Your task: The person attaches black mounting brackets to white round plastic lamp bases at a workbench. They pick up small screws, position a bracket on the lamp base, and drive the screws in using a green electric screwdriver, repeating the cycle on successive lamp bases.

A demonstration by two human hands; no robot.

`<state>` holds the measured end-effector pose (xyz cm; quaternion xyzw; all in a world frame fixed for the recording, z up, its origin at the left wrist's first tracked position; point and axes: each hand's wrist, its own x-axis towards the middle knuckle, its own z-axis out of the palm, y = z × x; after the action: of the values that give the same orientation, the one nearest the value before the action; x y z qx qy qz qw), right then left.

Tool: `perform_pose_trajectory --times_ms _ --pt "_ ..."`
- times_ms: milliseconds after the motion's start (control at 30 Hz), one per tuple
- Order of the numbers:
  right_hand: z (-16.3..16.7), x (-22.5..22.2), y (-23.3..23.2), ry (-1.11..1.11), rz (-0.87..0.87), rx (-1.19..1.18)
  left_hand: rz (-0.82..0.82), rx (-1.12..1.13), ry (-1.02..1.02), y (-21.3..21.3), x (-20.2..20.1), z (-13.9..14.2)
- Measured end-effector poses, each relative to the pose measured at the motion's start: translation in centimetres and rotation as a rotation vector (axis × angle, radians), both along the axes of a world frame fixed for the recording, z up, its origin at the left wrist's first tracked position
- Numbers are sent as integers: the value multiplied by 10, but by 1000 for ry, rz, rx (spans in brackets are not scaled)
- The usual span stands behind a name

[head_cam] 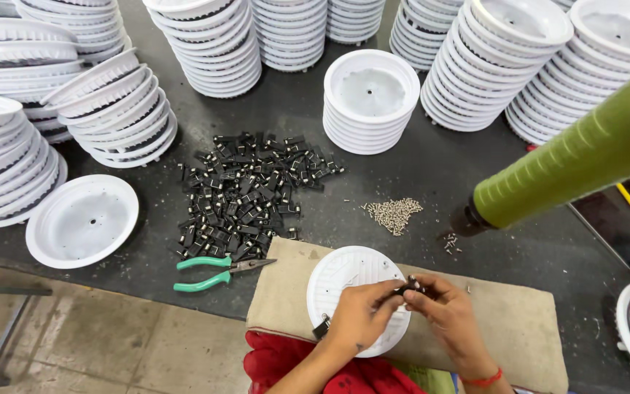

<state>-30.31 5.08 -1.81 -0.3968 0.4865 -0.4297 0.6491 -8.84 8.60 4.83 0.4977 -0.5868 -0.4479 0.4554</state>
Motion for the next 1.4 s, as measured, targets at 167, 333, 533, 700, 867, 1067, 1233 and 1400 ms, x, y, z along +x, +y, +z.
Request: perform_pose_trajectory --times_ms 167,333,533,700,867,1067,1233,1400 --pt "-5 7 3 -332 -64 184 155 29 6 4 5 -2" --pt "1 12 14 -601 -35 204 241 -130 -32 10 2 -2" --pt "15 20 33 -561 -69 66 219 -203 -34 20 -2 3" --pt "24 26 37 74 -159 -195 194 -137 -17 23 0 12" --pt "35 36 36 -244 -162 -72 171 -100 -26 23 2 14" --pt "40 38 44 321 -177 -535 165 75 45 20 3 14" --pt "35 33 36 190 -133 -391 167 10 -69 19 6 12" --pt "36 18 22 -52 -239 -231 93 83 -16 15 15 9"
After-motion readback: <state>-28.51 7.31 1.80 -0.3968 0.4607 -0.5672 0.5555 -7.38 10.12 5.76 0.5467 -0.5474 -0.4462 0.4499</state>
